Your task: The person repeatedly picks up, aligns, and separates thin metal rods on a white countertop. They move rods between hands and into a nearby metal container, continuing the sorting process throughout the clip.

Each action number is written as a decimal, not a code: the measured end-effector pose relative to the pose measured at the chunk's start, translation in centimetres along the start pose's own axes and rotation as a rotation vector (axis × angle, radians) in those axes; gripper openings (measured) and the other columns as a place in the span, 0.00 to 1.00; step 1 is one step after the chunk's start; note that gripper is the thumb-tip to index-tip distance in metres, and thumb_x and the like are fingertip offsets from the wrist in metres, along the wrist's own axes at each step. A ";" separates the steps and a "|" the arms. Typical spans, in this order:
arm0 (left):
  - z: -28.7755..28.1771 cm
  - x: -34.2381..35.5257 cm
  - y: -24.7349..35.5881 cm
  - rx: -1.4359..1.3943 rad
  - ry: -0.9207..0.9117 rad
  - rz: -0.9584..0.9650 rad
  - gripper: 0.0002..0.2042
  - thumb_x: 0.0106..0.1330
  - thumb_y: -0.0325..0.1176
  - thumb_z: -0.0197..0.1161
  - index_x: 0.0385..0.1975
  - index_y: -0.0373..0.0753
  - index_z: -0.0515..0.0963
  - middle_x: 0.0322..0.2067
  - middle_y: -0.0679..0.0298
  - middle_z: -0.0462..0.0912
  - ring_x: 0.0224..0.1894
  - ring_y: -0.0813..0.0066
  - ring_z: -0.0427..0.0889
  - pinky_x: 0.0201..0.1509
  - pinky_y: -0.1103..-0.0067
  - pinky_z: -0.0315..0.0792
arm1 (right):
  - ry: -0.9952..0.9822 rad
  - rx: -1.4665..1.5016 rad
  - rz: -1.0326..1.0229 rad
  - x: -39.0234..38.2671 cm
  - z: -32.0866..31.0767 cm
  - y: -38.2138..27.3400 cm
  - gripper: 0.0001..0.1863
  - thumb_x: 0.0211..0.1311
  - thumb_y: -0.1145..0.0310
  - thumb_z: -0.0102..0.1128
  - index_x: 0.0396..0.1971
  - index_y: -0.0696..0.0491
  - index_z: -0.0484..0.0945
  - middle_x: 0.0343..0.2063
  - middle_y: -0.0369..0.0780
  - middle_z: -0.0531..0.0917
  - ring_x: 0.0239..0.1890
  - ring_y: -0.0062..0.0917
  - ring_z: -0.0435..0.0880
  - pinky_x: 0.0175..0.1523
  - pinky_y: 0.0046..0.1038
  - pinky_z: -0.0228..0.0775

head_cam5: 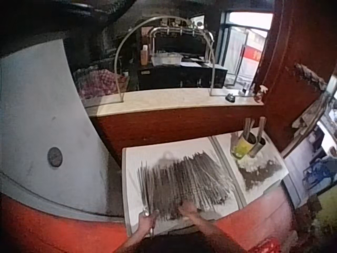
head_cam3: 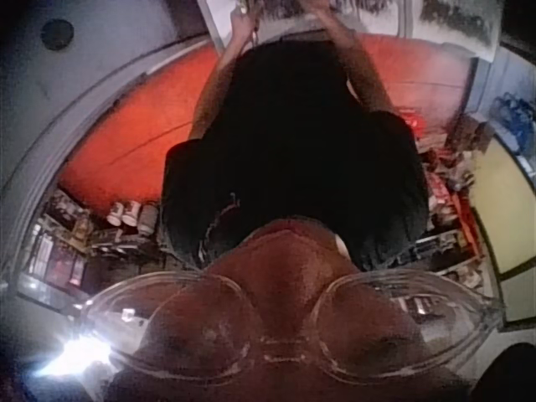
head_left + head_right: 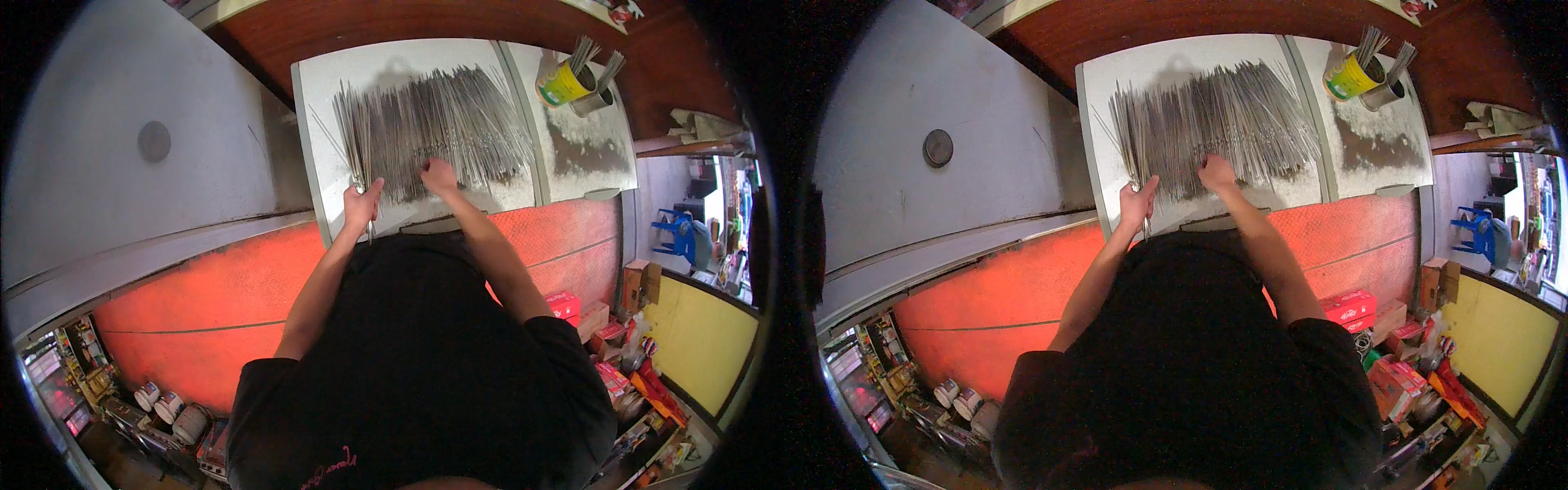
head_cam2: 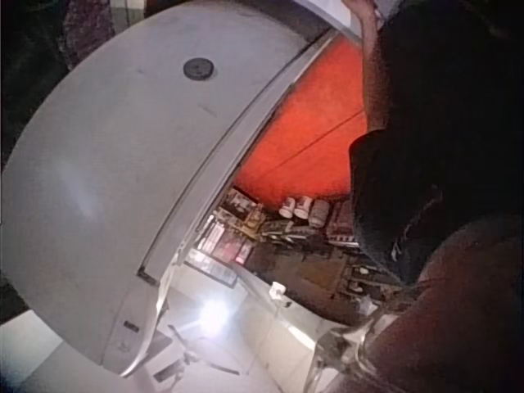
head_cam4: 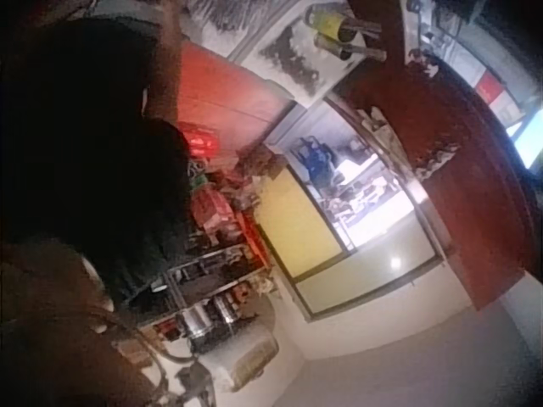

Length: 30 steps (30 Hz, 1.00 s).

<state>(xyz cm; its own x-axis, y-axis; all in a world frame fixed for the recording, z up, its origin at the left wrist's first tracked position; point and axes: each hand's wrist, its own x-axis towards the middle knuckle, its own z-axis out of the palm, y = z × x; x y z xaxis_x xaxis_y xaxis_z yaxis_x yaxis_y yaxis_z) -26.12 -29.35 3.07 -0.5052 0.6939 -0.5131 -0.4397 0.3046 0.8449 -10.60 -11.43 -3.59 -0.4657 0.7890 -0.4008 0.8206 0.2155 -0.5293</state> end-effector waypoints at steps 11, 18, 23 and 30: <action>-0.3 -0.1 -0.4 0.002 0.013 -0.001 0.17 0.65 0.38 0.70 0.19 0.42 0.70 0.11 0.71 0.69 0.07 0.82 0.62 0.09 0.79 0.55 | 0.118 -0.261 0.093 2.4 4.2 0.3 0.20 0.60 0.55 0.63 0.38 0.60 0.80 0.39 0.52 0.84 0.45 0.50 0.83 0.50 0.46 0.78; -0.1 0.7 -0.8 -0.014 0.006 -0.028 0.18 0.65 0.39 0.70 0.19 0.42 0.70 0.11 0.70 0.69 0.07 0.82 0.62 0.10 0.79 0.54 | 0.051 -0.246 -0.017 3.2 3.6 1.1 0.19 0.65 0.57 0.57 0.42 0.61 0.78 0.42 0.54 0.83 0.45 0.52 0.83 0.49 0.48 0.77; 1.0 0.6 0.5 0.004 0.051 -0.046 0.18 0.65 0.40 0.70 0.19 0.42 0.70 0.11 0.72 0.68 0.07 0.81 0.62 0.10 0.78 0.54 | 0.040 -0.181 -0.297 -2.4 0.7 -1.5 0.16 0.69 0.61 0.51 0.39 0.61 0.77 0.40 0.58 0.82 0.41 0.53 0.83 0.44 0.50 0.75; 1.9 2.2 -0.1 0.036 0.027 0.048 0.15 0.63 0.39 0.71 0.22 0.37 0.76 0.13 0.70 0.72 0.14 0.81 0.69 0.17 0.77 0.62 | -0.133 -0.140 -0.518 -10.9 1.0 -8.0 0.16 0.67 0.62 0.51 0.39 0.62 0.69 0.26 0.55 0.83 0.33 0.51 0.84 0.38 0.51 0.74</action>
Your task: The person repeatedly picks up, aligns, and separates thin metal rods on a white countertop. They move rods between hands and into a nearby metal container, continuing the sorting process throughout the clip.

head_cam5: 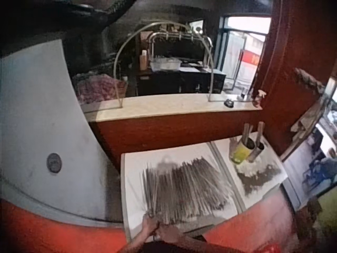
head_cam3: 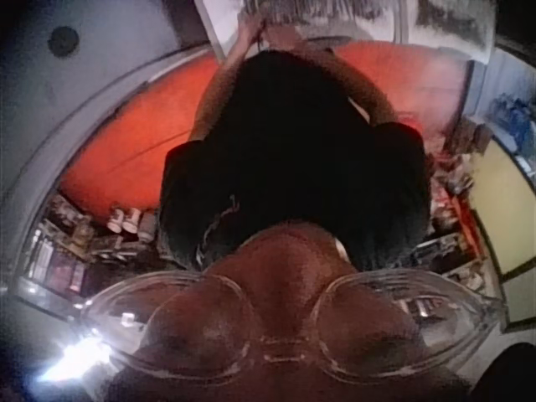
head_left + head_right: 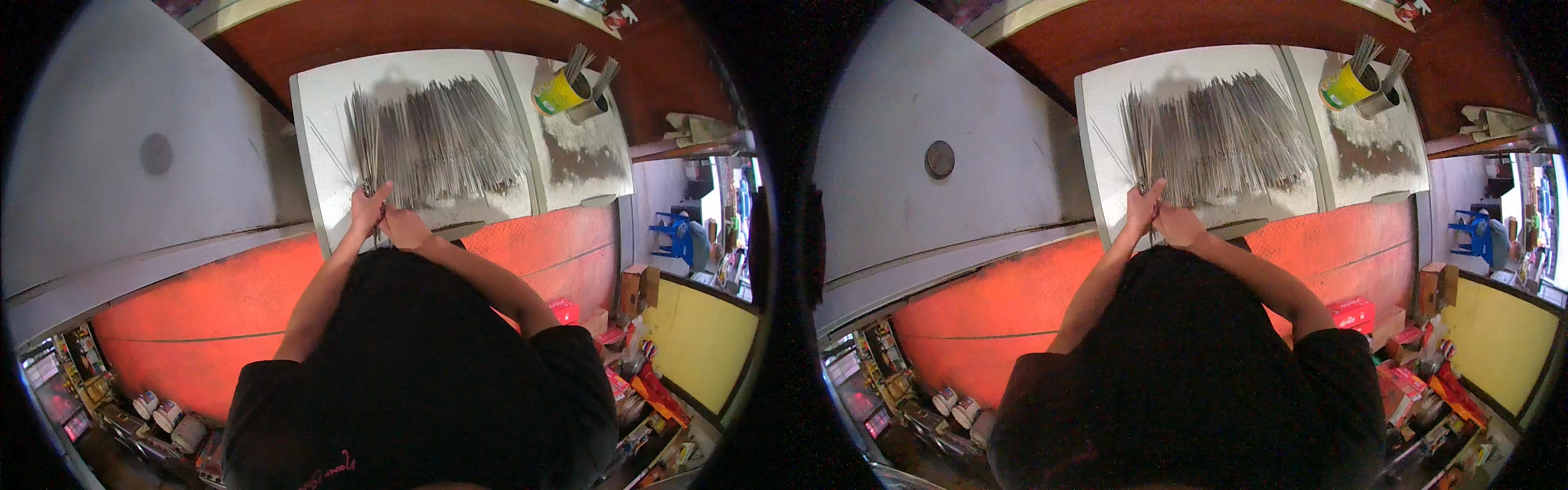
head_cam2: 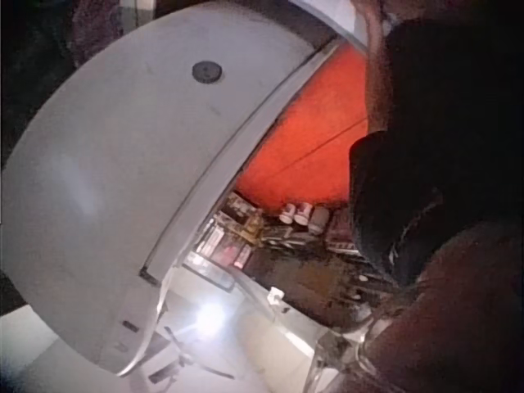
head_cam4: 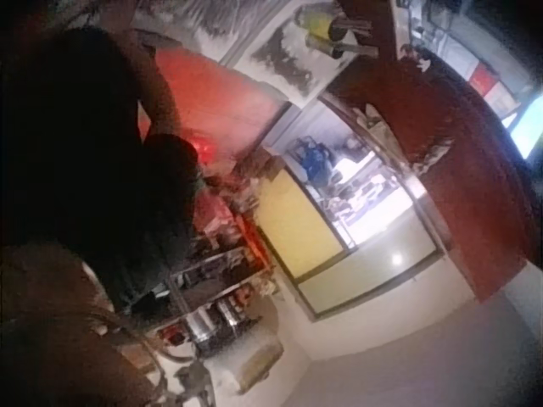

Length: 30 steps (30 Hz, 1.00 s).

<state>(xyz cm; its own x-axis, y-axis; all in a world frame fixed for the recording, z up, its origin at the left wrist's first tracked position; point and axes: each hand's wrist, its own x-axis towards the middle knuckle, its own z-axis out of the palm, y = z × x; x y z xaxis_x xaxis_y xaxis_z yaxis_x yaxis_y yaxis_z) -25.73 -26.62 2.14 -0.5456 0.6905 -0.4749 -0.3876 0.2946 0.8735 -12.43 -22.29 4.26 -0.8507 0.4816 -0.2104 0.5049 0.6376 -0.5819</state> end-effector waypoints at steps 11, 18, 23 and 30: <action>-1.5 0.4 -0.5 -0.025 -0.123 0.049 0.12 0.70 0.34 0.61 0.24 0.36 0.73 0.16 0.64 0.76 0.17 0.76 0.77 0.20 0.77 0.71 | 0.064 -0.094 -0.103 2.5 -2.7 9.0 0.16 0.69 0.57 0.52 0.45 0.55 0.75 0.37 0.50 0.83 0.39 0.52 0.82 0.44 0.50 0.75; -0.2 -4.0 2.0 -0.222 -0.251 -0.047 0.12 0.73 0.37 0.59 0.27 0.39 0.71 0.17 0.68 0.71 0.16 0.78 0.70 0.21 0.76 0.72 | 0.153 -0.207 0.572 4.5 -0.7 14.8 0.17 0.60 0.57 0.63 0.39 0.55 0.80 0.37 0.52 0.84 0.42 0.49 0.84 0.47 0.46 0.77; 0.1 -4.1 1.9 -0.368 -0.290 -0.211 0.19 0.73 0.42 0.60 0.22 0.42 0.65 0.15 0.70 0.64 0.14 0.80 0.62 0.17 0.77 0.62 | 0.141 -0.080 0.619 4.6 -0.1 15.4 0.17 0.56 0.56 0.66 0.35 0.56 0.82 0.37 0.53 0.85 0.43 0.49 0.84 0.49 0.46 0.76; 0.0 -0.9 3.3 -0.174 -0.180 -0.088 0.24 0.71 0.47 0.62 0.17 0.43 0.62 0.11 0.70 0.63 0.10 0.78 0.63 0.14 0.77 0.57 | 0.168 0.241 0.583 3.0 0.2 18.0 0.12 0.56 0.63 0.66 0.31 0.58 0.83 0.31 0.49 0.86 0.34 0.41 0.87 0.40 0.39 0.78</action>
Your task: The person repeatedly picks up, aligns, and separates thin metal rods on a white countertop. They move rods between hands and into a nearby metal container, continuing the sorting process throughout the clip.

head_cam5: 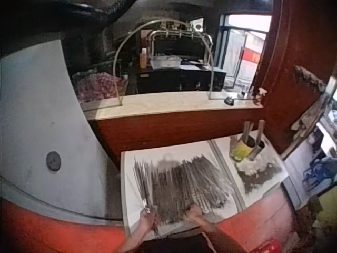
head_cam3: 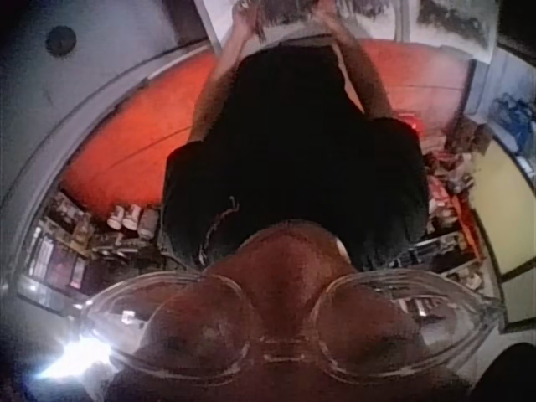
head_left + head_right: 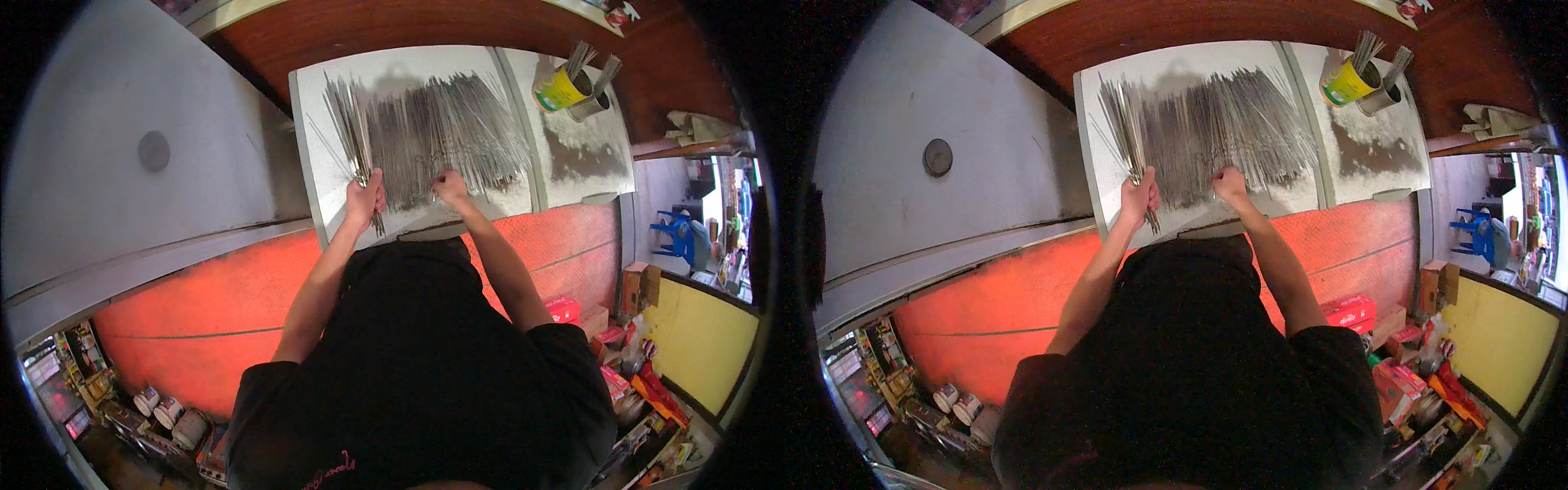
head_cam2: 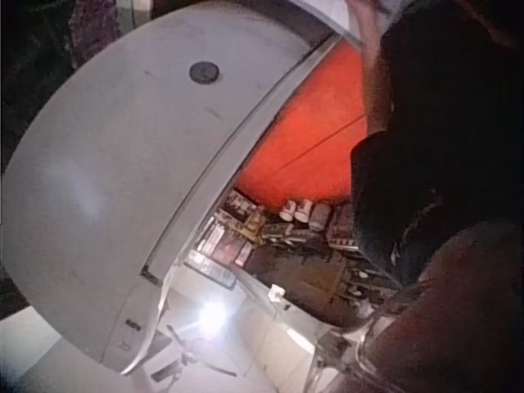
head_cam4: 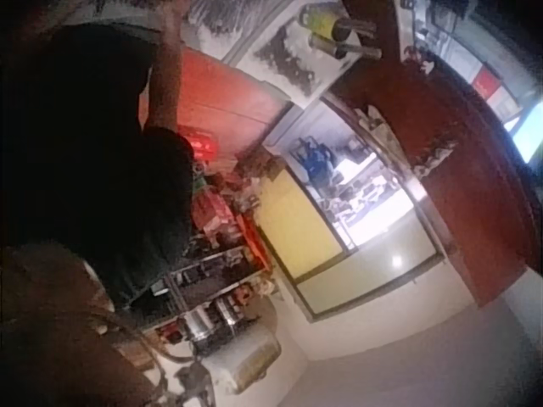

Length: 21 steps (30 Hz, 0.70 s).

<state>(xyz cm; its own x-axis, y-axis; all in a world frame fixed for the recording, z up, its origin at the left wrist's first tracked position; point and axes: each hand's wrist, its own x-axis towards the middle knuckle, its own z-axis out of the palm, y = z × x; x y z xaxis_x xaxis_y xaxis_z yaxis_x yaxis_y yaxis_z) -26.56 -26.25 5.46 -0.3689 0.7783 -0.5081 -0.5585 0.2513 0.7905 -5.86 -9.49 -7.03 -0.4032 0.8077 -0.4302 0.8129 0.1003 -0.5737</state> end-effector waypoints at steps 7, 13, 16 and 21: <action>-0.7 0.6 -0.8 -0.018 0.016 -0.016 0.22 0.71 0.45 0.63 0.20 0.43 0.61 0.13 0.71 0.64 0.11 0.81 0.63 0.14 0.78 0.57 | -0.159 0.792 0.140 -2.2 -0.8 0.0 0.05 0.63 0.73 0.62 0.36 0.57 0.80 0.29 0.39 0.84 0.29 0.25 0.87 0.31 0.23 0.77; -0.1 0.9 -2.8 0.003 0.072 -0.079 0.20 0.70 0.45 0.64 0.24 0.43 0.62 0.13 0.70 0.65 0.11 0.80 0.64 0.14 0.78 0.57 | -0.130 0.826 0.171 -3.0 -1.1 -0.7 0.06 0.62 0.74 0.61 0.38 0.58 0.78 0.30 0.41 0.85 0.29 0.27 0.87 0.32 0.25 0.78; 0.3 0.7 -3.0 -0.001 0.057 -0.082 0.19 0.70 0.44 0.64 0.25 0.43 0.62 0.13 0.70 0.65 0.11 0.80 0.65 0.13 0.78 0.57 | 0.083 0.428 0.006 -2.7 -0.4 0.2 0.06 0.60 0.76 0.60 0.37 0.60 0.79 0.29 0.41 0.85 0.28 0.26 0.86 0.34 0.25 0.78; 0.1 0.7 -3.1 0.001 0.037 -0.071 0.19 0.70 0.43 0.64 0.24 0.42 0.62 0.13 0.70 0.66 0.11 0.80 0.65 0.13 0.78 0.57 | 0.160 0.330 -0.055 -2.9 -0.2 0.0 0.07 0.60 0.77 0.58 0.37 0.61 0.80 0.29 0.42 0.86 0.27 0.24 0.85 0.35 0.24 0.77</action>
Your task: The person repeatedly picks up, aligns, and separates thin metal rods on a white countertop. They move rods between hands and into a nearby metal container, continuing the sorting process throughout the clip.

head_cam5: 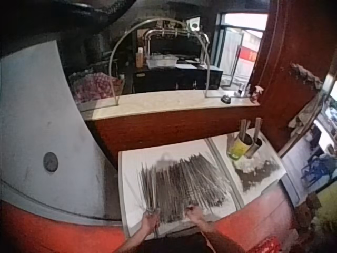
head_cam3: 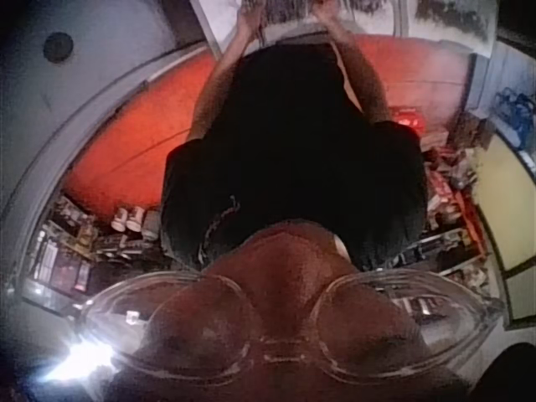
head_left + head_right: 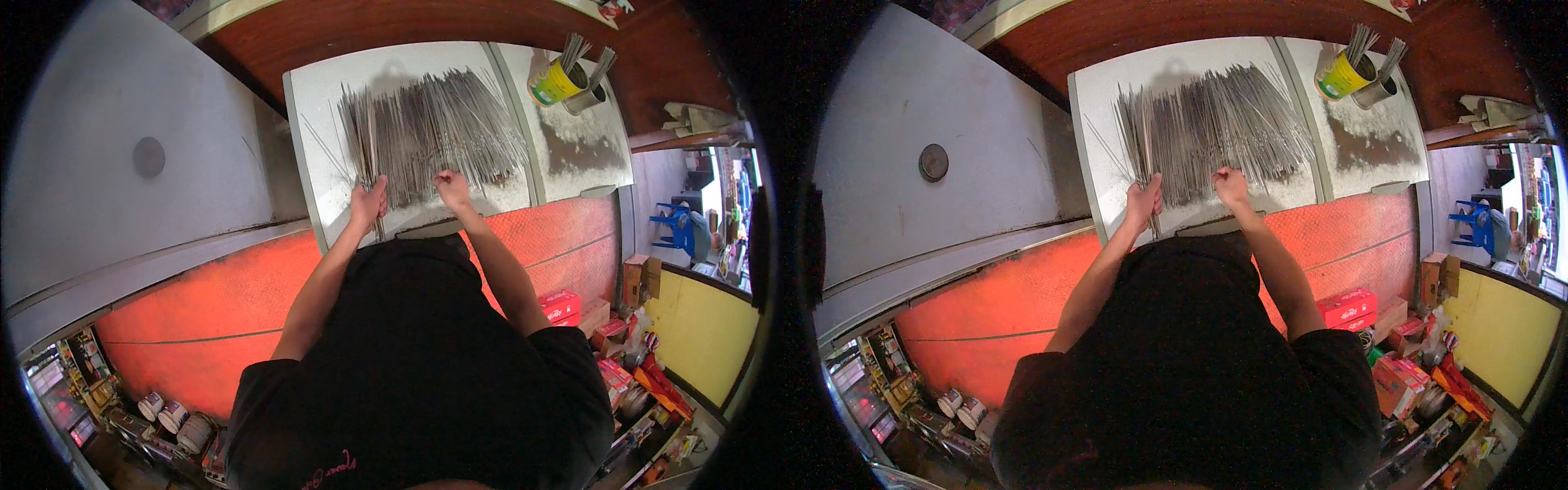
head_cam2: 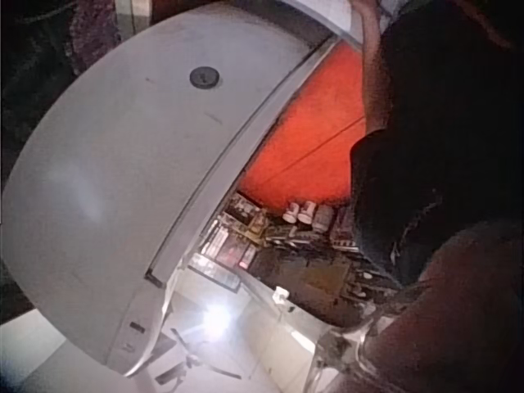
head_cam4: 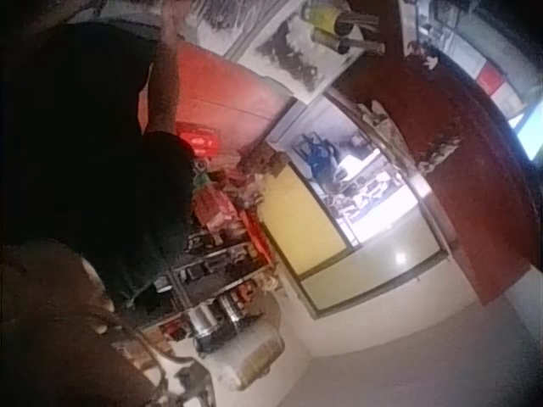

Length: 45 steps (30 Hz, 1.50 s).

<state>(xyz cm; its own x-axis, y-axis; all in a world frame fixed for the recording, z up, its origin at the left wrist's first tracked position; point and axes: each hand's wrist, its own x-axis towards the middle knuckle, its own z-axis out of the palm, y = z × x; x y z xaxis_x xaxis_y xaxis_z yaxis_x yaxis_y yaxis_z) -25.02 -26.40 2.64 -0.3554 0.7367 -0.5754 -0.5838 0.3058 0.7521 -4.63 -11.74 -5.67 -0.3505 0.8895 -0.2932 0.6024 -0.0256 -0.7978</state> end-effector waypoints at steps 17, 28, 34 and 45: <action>-0.8 -0.4 -0.3 0.027 0.018 0.001 0.17 0.71 0.43 0.64 0.26 0.43 0.65 0.14 0.72 0.64 0.12 0.81 0.63 0.15 0.78 0.58 | -0.171 0.912 0.489 -0.9 1.7 -1.9 0.08 0.69 0.72 0.52 0.44 0.58 0.75 0.34 0.44 0.86 0.25 0.22 0.82 0.24 0.21 0.72; -2.1 0.0 -1.3 -0.001 0.078 -0.026 0.19 0.69 0.42 0.66 0.24 0.42 0.63 0.12 0.70 0.65 0.11 0.80 0.63 0.13 0.78 0.57 | 0.009 0.093 0.099 -1.5 3.7 -2.1 0.13 0.64 0.66 0.58 0.39 0.59 0.83 0.27 0.43 0.87 0.26 0.27 0.85 0.30 0.30 0.75; -1.5 -0.1 -1.0 0.000 0.046 -0.024 0.19 0.68 0.43 0.67 0.24 0.42 0.65 0.13 0.71 0.65 0.11 0.81 0.63 0.13 0.78 0.56 | 0.186 -0.175 -0.100 -2.3 2.8 -3.5 0.14 0.62 0.63 0.56 0.33 0.60 0.79 0.24 0.47 0.83 0.26 0.39 0.84 0.35 0.38 0.74; -1.1 0.7 -1.1 0.151 0.116 0.079 0.18 0.63 0.45 0.71 0.26 0.37 0.74 0.17 0.68 0.75 0.16 0.80 0.73 0.16 0.78 0.65 | -0.477 -0.083 -0.211 -9.5 5.2 -12.0 0.13 0.71 0.63 0.48 0.47 0.55 0.65 0.32 0.54 0.82 0.38 0.53 0.82 0.42 0.48 0.71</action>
<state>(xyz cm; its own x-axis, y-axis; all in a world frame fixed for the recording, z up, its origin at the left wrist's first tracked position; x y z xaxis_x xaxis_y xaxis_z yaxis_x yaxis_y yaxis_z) -25.47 -26.90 1.07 -0.4828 0.6901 -0.5392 -0.4380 0.3429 0.8310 -12.21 -22.23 3.95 -0.7458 0.5645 -0.3537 0.5318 0.1849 -0.8264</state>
